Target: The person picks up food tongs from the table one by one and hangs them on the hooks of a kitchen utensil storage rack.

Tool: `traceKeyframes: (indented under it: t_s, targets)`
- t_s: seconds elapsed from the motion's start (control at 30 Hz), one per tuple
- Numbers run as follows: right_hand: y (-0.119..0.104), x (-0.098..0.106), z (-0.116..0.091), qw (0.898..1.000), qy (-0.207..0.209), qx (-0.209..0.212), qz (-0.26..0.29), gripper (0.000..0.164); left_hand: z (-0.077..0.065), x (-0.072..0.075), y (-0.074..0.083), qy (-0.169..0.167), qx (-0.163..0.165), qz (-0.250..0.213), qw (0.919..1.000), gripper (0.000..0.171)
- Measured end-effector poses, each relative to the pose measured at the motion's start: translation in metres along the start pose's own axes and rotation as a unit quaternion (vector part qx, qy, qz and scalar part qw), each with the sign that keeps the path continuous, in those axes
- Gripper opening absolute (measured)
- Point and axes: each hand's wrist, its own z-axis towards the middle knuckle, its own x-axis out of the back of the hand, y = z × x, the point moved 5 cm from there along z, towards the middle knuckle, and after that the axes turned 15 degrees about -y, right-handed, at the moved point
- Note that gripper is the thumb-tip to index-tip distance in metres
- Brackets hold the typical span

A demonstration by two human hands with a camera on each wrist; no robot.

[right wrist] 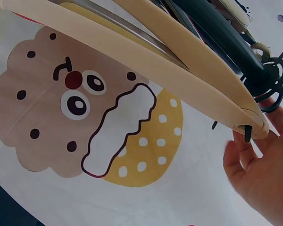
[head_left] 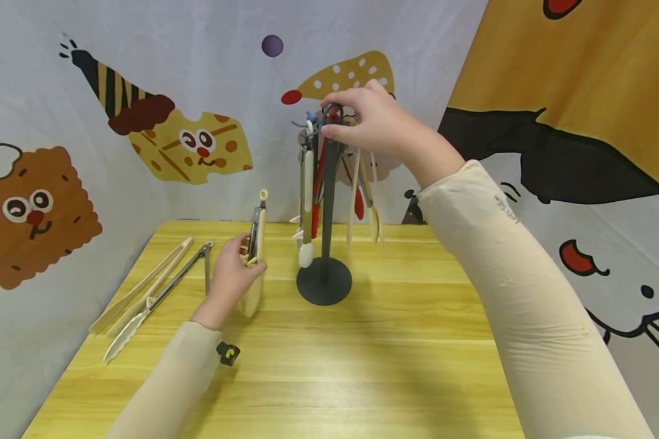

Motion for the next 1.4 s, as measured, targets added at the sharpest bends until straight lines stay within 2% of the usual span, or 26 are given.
traceKeyframes:
  t_s: [0.37,0.73,1.03,1.4]
  targets:
    - [0.004,-0.008,0.004,0.996,-0.03,0.039,0.077,0.048,-0.002,0.002,0.016,0.014,-0.025,-0.001,0.9996,0.067]
    - [0.005,-0.007,0.002,0.995,-0.039,0.055,0.07,0.049,-0.002,0.009,0.03,0.037,-0.051,-0.013,0.9979,0.065]
    - [0.003,-0.003,0.0,0.996,-0.041,0.027,0.068,0.049,-0.004,0.015,0.044,0.048,-0.07,-0.024,0.9961,0.063]
    - [0.002,0.002,-0.001,0.995,-0.066,0.031,0.063,0.053,-0.006,0.019,0.052,0.048,-0.075,-0.023,0.9958,0.062]
